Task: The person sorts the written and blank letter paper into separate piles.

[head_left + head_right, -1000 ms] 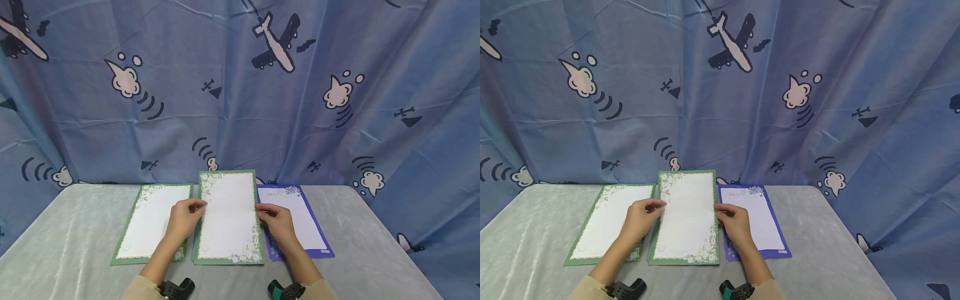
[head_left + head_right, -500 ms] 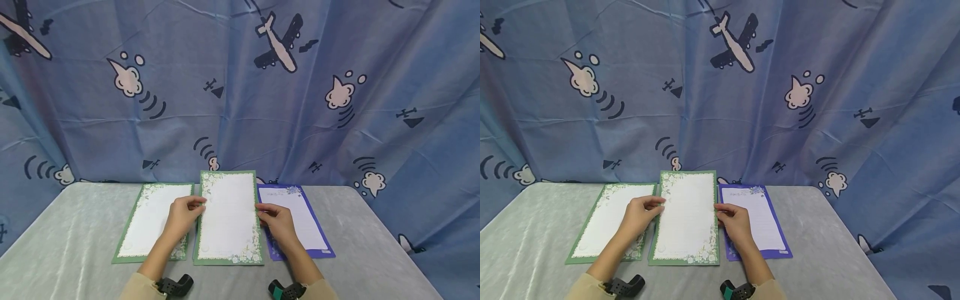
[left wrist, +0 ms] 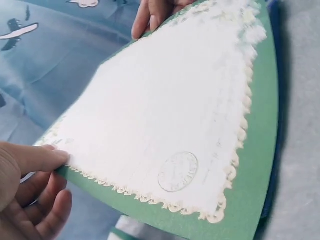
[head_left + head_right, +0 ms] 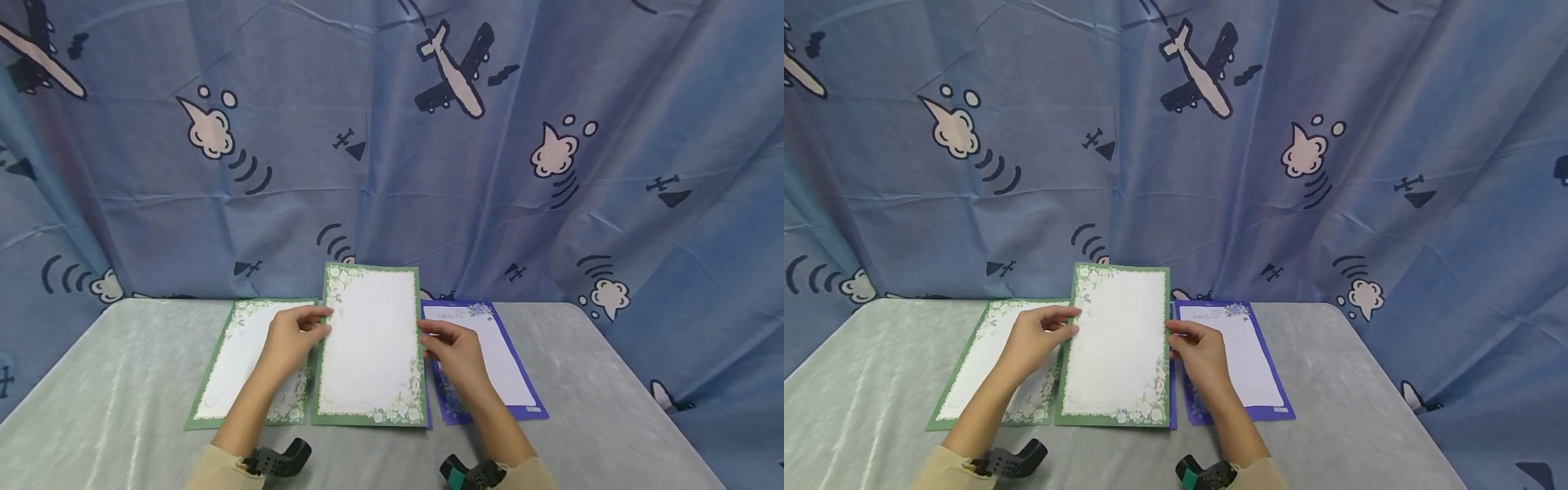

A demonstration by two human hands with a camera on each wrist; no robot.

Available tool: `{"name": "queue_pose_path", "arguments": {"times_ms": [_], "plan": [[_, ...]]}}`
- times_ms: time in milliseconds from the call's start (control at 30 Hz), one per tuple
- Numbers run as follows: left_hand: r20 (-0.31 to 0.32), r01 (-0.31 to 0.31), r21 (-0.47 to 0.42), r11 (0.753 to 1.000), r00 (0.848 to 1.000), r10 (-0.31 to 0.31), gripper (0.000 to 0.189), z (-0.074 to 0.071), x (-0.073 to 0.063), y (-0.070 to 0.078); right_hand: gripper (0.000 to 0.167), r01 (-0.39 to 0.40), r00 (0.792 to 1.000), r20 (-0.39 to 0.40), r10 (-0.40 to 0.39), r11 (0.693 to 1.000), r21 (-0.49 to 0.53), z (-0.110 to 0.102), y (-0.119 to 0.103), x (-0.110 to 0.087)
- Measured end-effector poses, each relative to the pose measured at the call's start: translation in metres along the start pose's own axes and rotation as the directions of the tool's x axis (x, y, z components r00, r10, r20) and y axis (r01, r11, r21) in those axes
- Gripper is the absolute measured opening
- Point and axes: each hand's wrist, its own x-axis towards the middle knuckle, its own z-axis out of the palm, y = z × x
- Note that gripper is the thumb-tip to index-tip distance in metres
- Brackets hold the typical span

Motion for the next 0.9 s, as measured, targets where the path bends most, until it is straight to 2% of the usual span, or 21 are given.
{"name": "queue_pose_path", "arguments": {"times_ms": [333, 500, 700, 900], "plan": [[0.018, -0.002, 0.052, 0.999, 1.000, 0.001, 0.032, -0.032, -0.004, 0.017, 0.029, 0.043, 0.999, 0.021, -0.042, 0.998, -0.037, 0.016, -0.024, -0.004], [-0.026, -0.002, 0.072, 0.997, 1.000, 0.004, 0.033, -0.046, -0.007, 0.021, 0.030, 0.092, 0.994, 0.052, -0.091, 0.996, -0.010, 0.032, -0.038, -0.003], [-0.068, 0.004, 0.090, 0.996, 0.998, 0.002, 0.035, -0.066, -0.012, 0.028, 0.028, 0.152, 0.986, 0.078, -0.149, 0.988, -0.028, 0.048, -0.054, 0.000], [-0.119, 0.012, 0.106, 0.994, 0.993, 0.001, 0.036, -0.086, -0.017, 0.036, 0.028, 0.164, 0.981, 0.104, -0.164, 0.986, 0.000, 0.060, -0.066, 0.001]]}}
